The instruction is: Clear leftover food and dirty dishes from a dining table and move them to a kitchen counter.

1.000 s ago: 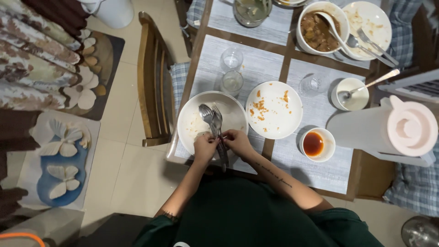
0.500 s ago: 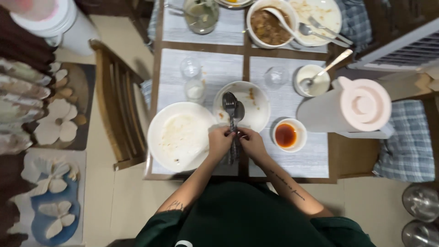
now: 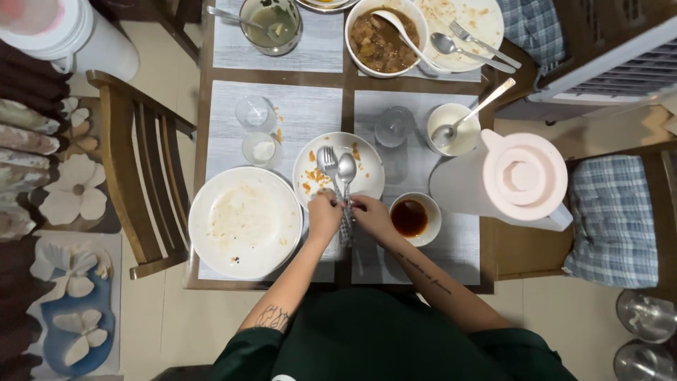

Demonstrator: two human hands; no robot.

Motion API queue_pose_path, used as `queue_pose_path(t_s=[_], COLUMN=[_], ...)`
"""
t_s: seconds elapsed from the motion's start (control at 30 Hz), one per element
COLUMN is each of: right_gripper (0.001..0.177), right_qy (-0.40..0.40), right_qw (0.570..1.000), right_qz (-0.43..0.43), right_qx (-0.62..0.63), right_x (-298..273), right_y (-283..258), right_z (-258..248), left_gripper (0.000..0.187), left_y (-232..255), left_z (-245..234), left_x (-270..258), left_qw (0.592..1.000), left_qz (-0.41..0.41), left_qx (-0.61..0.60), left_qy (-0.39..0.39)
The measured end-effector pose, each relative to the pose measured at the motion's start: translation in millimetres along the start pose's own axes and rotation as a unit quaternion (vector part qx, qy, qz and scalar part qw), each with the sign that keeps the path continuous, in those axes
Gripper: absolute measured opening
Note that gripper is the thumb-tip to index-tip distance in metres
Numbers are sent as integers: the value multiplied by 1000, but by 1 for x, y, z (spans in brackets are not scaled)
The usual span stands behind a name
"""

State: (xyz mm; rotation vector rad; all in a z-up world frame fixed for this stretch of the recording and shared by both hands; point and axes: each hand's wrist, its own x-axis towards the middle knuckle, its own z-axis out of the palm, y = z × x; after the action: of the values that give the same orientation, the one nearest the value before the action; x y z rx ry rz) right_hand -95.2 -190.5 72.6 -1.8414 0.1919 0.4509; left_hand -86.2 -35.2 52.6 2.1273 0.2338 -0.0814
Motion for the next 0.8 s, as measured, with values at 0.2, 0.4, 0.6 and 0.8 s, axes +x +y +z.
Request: queue_pose_path(t_s=[0.2, 0.4, 0.6, 0.8], right_gripper=[34, 36, 58, 49], right_qy=[-24, 106, 133, 85], right_qw=[999, 967, 971, 985], right_qz=[-9, -135, -124, -23], right_qx=[-22, -187, -153, -149], right_x=[5, 23, 78, 79], right_y=[-8, -21, 26, -1], right_z=[-13, -44, -56, -51], left_gripper=[29, 33, 59, 71], left_y=[18, 27, 3, -19], left_z=[-19, -46, -39, -24], left_x=[2, 33, 91, 118], left_qw=[998, 992, 994, 982], left_qz=[-26, 31, -62, -118], left_qx=[34, 90, 77, 136], left_qy=[-45, 80, 50, -64])
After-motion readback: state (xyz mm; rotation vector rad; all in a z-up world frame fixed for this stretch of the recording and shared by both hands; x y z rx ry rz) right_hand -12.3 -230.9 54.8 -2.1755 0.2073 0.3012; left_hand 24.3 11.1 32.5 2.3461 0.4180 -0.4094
